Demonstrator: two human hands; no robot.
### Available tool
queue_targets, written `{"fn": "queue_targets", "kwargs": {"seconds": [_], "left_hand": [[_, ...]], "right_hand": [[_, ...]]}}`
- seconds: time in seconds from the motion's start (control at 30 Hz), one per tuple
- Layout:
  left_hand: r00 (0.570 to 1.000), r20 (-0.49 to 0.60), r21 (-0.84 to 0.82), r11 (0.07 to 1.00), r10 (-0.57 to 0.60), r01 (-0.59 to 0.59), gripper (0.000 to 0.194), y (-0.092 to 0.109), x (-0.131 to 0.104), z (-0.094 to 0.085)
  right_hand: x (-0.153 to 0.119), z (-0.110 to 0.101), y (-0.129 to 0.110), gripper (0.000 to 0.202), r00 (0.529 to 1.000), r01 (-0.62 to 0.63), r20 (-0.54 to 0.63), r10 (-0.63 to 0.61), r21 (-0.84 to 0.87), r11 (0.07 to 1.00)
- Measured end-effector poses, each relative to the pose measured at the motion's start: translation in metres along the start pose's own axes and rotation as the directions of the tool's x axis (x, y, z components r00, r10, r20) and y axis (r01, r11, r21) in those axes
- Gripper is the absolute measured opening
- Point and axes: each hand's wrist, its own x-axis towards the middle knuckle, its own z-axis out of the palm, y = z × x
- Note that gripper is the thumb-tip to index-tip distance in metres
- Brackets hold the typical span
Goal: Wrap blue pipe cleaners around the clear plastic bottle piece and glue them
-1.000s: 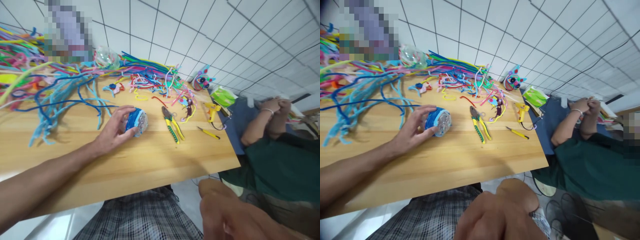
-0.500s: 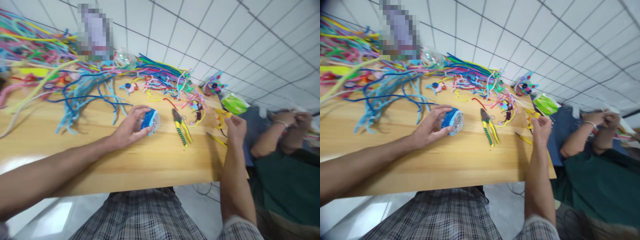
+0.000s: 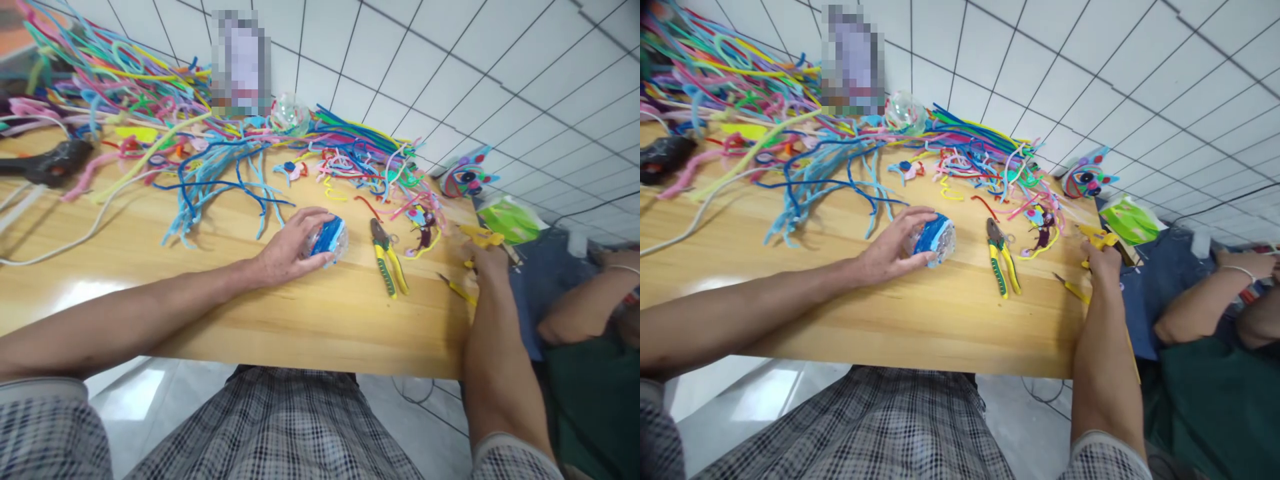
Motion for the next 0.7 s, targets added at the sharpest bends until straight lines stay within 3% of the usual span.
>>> {"fn": "queue_targets", "kwargs": {"seconds": [0.1,0.2,0.3,0.4,0.5,0.7], "left_hand": [[1.000,-0.008,0.028,0.999,0.020,-0.020,0.066,-0.001,0.000,0.000],[0.999,-0.024,0.052,0.998,0.033,-0.032,0.067,-0.002,0.000,0.000],[1.000,-0.022,0.075,0.997,0.018,-0.016,0.066,0.000,0.000,-0.001],[1.000,-0.006,0.094,0.996,0.000,0.000,0.066,0.001,0.000,-0.003],[1.000,0.004,0.098,0.995,-0.022,0.022,0.067,0.000,0.000,-0.004],[1.000,0.003,0.085,0.996,-0.017,0.017,0.068,-0.001,0.000,-0.004]], "right_hand": [[-0.005,0.000,-0.016,0.034,0.998,-0.045,-0.041,0.048,0.070,0.996],[-0.032,0.011,-0.047,0.026,1.000,-0.011,-0.003,0.012,0.177,0.984],[-0.073,0.035,-0.087,0.023,0.971,0.109,0.175,-0.165,0.294,0.950],[-0.108,0.062,-0.115,0.021,0.864,0.104,0.451,-0.222,0.273,0.956],[-0.123,0.083,-0.120,0.024,0.770,0.143,0.582,-0.261,0.241,0.960],[-0.128,0.102,-0.108,0.035,0.710,0.128,0.654,-0.261,0.244,0.961]]}}
